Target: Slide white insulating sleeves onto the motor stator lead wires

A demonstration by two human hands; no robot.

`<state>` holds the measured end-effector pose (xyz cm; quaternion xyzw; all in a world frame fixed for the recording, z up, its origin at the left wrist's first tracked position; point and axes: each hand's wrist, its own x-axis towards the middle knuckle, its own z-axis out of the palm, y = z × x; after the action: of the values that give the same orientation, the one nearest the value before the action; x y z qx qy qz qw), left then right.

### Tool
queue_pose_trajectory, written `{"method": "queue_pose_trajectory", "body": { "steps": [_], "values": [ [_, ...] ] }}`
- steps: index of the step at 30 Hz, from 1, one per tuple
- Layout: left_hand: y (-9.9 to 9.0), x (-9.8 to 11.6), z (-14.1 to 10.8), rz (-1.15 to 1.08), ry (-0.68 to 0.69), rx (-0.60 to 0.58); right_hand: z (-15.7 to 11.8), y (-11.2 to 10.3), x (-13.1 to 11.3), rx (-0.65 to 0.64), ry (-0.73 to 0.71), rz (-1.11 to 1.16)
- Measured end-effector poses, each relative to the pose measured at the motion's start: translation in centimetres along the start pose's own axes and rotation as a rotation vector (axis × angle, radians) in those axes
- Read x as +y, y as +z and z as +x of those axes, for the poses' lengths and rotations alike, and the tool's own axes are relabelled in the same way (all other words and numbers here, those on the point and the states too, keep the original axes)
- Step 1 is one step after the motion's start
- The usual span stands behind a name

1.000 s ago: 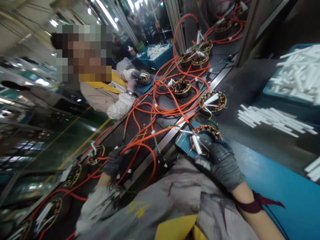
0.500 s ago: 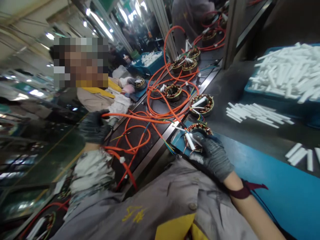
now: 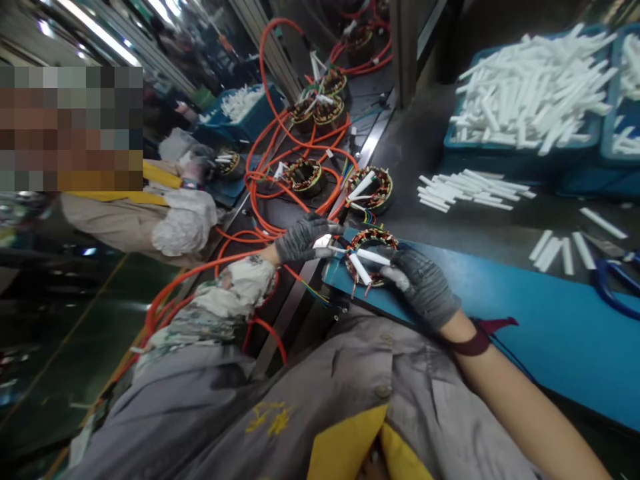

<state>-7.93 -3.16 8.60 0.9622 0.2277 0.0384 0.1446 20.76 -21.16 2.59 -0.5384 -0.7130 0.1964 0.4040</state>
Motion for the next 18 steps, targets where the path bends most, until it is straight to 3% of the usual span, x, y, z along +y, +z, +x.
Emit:
{"method": "queue_pose_trajectory", "body": {
  "steps": [3, 5, 7, 8, 11, 12, 15, 16, 18],
  "values": [
    [0.0, 0.5, -0.8, 0.252, -0.084, 0.08, 0.0, 0.5, 0.2, 0.051, 0.051, -0.019],
    [-1.7, 1.8, -1.8, 0.378, -0.079, 0.232, 0.1, 0.8, 0.3, 0.046, 0.051, -0.021],
    [-4.1, 3.6, -1.8, 0.361, -0.002, 0.314, 0.4, 0.6, 0.4, 0.033, 0.044, -0.022],
    [-5.2, 4.6, -1.4, 0.276, 0.063, 0.283, 0.5, 0.3, 0.4, 0.026, 0.035, -0.03],
    [-7.8, 6.8, 0.9, -0.124, 0.282, -0.042, 0.7, -1.3, 0.5, 0.01, 0.006, -0.08],
    [-8.0, 7.2, 1.8, -0.228, 0.295, -0.08, 0.7, -2.0, 0.6, -0.013, 0.005, -0.081],
    [-6.8, 8.0, 4.1, -0.381, 0.122, 0.112, 0.7, -3.4, 0.8, -0.122, 0.022, -0.004],
    [-5.8, 8.2, 4.7, -0.402, 0.065, 0.121, 0.7, -3.5, 1.0, -0.155, 0.012, 0.029],
    [-3.6, 8.8, 5.8, -0.39, 0.04, -0.068, 1.0, -3.4, 1.4, -0.189, -0.025, 0.059]
  ]
}}
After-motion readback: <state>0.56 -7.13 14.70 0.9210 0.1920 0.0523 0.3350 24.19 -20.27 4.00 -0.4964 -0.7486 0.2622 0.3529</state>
